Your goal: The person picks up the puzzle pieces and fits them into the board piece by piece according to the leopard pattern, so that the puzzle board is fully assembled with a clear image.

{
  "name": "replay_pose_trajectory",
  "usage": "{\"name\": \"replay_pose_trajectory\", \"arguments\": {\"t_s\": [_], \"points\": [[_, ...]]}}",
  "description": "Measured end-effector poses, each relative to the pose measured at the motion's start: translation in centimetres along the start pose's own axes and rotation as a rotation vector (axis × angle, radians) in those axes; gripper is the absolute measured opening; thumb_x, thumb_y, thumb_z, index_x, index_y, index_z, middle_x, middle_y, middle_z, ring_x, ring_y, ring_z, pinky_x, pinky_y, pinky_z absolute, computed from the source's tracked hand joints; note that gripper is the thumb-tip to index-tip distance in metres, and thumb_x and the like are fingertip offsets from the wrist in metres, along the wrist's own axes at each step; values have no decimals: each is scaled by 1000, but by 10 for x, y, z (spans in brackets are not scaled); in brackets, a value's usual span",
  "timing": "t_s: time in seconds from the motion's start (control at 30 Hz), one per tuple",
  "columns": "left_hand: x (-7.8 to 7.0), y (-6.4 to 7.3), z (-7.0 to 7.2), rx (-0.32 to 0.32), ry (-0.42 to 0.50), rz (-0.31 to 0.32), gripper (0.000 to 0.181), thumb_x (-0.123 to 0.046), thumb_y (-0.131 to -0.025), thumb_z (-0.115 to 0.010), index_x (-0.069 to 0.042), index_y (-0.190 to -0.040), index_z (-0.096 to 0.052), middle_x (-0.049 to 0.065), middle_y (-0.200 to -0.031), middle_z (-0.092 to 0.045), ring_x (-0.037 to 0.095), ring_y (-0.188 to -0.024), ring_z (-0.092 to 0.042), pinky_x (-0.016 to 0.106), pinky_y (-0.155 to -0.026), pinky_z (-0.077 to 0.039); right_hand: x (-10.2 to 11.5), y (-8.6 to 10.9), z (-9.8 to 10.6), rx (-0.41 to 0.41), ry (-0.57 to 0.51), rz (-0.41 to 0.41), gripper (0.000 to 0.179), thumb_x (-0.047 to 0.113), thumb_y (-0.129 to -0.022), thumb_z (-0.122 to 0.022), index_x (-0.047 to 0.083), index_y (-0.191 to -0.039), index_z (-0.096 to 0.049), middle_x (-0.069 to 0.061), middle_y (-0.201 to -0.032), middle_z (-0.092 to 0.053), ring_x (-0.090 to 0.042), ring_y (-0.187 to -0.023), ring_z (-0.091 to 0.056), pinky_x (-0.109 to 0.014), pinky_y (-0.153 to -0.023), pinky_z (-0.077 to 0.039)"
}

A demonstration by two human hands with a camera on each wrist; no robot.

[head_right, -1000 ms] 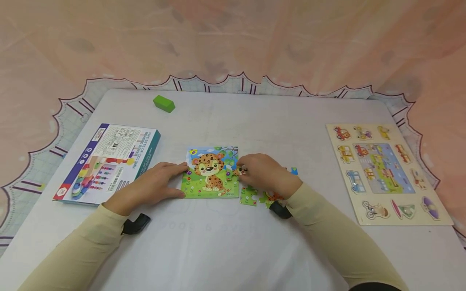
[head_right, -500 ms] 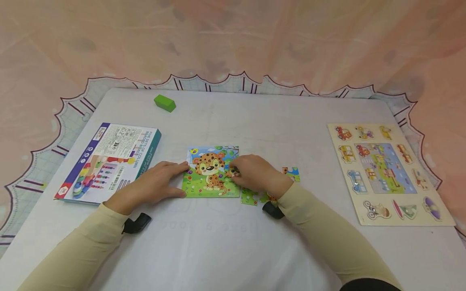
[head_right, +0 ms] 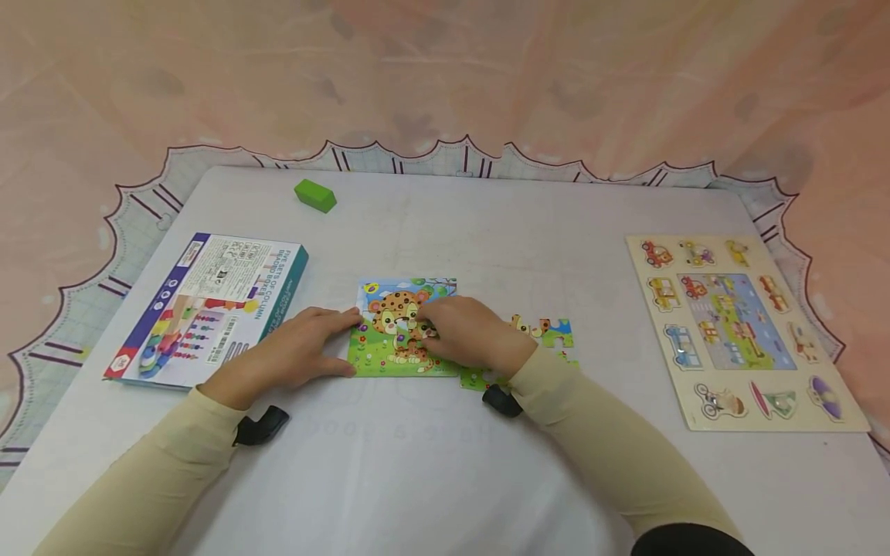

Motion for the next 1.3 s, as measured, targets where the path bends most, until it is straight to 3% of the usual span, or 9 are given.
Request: {"name": "replay_pose_trajectory", "arguments": {"t_s": [0.23, 0.6, 0.87, 1.03, 1.3], "points": [[0, 1, 1, -2, 0, -11, 78, -29, -85, -82, -10, -151, -47, 12, -151, -47, 36, -138, -40, 54, -109, -37, 6, -12, -6, 12, -10, -21, 28, 21, -95, -68, 6, -118, -69, -2, -105, -68, -16, -85, -61, -36, -81, -52], [-1, 1, 2, -16, -4, -21, 76, -30, -85, -82, -9, -150, -48, 14, -151, -47, 37, -138, -39, 54, -109, -37, 14, -25, -11, 11, 47, -45, 33, 25, -96, -66, 6, -123, -67, -6, -117, -69, -20, -102, -64, -38, -86, -53], [-2, 2, 2, -18, -6, -25, 76, -29, -85, -82, -9, -149, -48, 14, -151, -47, 37, -138, -40, 54, -109, -37, 19, -31, -12, -21, 54, -26, 19, 18, -97, -63, 7, -112, -68, -3, -104, -67, -17, -85, -61, -35, -73, -52], [-3, 1, 2, -24, -9, -36, 76, -29, -85, -82, -8, -149, -48, 13, -151, -47, 36, -137, -40, 53, -108, -38, 20, -33, -13, -20, 66, -37, 26, 20, -98, -62, 6, -118, -67, -7, -112, -68, -21, -96, -64, -38, -79, -54], [-3, 1, 2, -24, -12, -35, 77, -29, -85, -82, -8, -149, -48, 13, -150, -48, 36, -137, -40, 53, -108, -38, 20, -38, -12, -31, 76, -49, 25, 22, -98, -63, 7, -117, -68, -3, -111, -69, -19, -96, -64, -36, -78, -54]]}}
Point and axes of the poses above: each hand's wrist, its own y-axis away from the middle knuckle, its own z-axis out of the back of the hand, x = y × z, the point moved 8 cm from there along -y, towards the middle knuckle
